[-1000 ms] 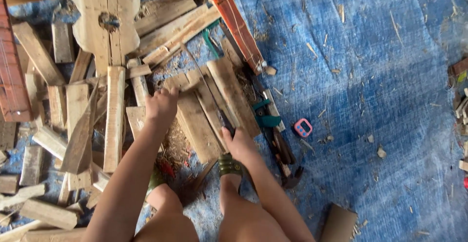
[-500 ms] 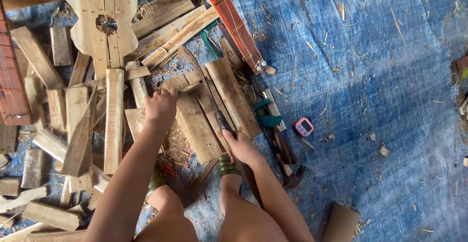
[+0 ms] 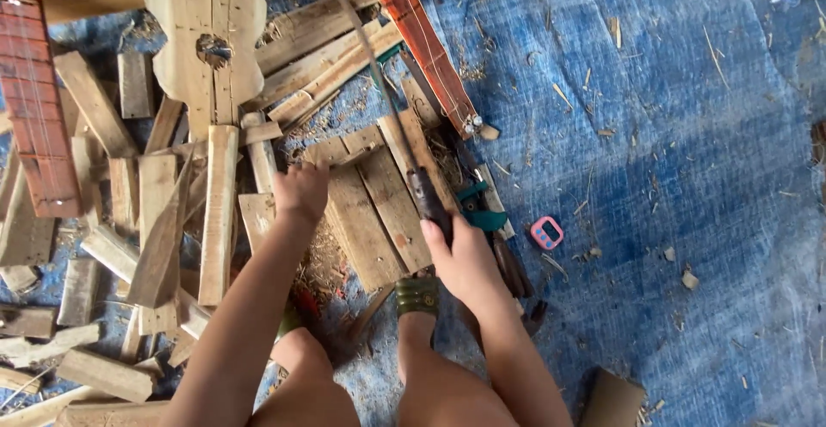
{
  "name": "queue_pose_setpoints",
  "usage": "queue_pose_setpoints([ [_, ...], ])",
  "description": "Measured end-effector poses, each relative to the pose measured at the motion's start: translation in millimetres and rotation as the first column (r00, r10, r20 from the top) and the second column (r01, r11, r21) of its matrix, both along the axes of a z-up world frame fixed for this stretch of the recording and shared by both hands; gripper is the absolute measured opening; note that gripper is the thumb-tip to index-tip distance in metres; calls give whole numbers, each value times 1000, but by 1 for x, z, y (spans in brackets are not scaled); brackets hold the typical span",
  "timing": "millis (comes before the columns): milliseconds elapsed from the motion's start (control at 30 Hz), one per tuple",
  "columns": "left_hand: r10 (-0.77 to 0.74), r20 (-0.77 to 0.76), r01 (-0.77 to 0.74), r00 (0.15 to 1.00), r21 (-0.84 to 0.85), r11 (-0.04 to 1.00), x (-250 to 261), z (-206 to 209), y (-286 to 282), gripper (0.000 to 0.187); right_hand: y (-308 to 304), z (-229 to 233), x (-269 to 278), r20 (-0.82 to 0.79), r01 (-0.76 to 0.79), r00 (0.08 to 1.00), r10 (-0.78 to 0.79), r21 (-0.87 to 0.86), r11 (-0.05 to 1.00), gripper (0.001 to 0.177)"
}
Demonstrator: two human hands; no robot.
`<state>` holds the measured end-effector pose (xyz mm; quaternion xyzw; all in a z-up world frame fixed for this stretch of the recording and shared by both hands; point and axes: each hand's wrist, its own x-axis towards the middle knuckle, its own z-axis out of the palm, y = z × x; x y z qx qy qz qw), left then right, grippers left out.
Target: Using a small hand tool to shave and smooth the surface of a wooden board.
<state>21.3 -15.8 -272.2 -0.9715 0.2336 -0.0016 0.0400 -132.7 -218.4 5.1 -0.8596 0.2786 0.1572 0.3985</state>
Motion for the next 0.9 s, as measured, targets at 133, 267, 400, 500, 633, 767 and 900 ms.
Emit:
queue_pose_setpoints([
  [133, 11, 21, -11, 1000, -17, 1000, 2, 9, -2, 16, -6, -45, 2, 83, -4, 997, -2, 67, 998, 50],
  [267, -46, 421, 112, 906, -133, 985, 6, -2, 0, 7, -3, -110, 3, -159, -127, 979, 128, 17, 992, 61],
  [400, -40, 453, 132, 890, -173, 976, 8, -8, -4, 8, -9, -134, 0, -338, -31, 937, 88, 171, 985, 72],
  [500, -38, 273, 53, 961, -49, 997, 6, -1, -3, 7, -9, -128, -2, -343, 15, 937, 61, 214, 977, 76],
  [633, -30, 208, 41, 978, -45, 998, 4, 8, -4, 8, -3, -82, -2, -304, 27, 952, 46, 231, 973, 69],
  [767, -15, 18, 14, 1000, 49, 999, 3, -10, 0, 11, -2, -33, 3, -119, 4, 993, 7, 97, 995, 61],
  [900, 39, -134, -26, 990, 96, 995, 7, 16, -7, 18, -6, -74, -2, 34, -36, 999, 37, -29, 999, 51],
])
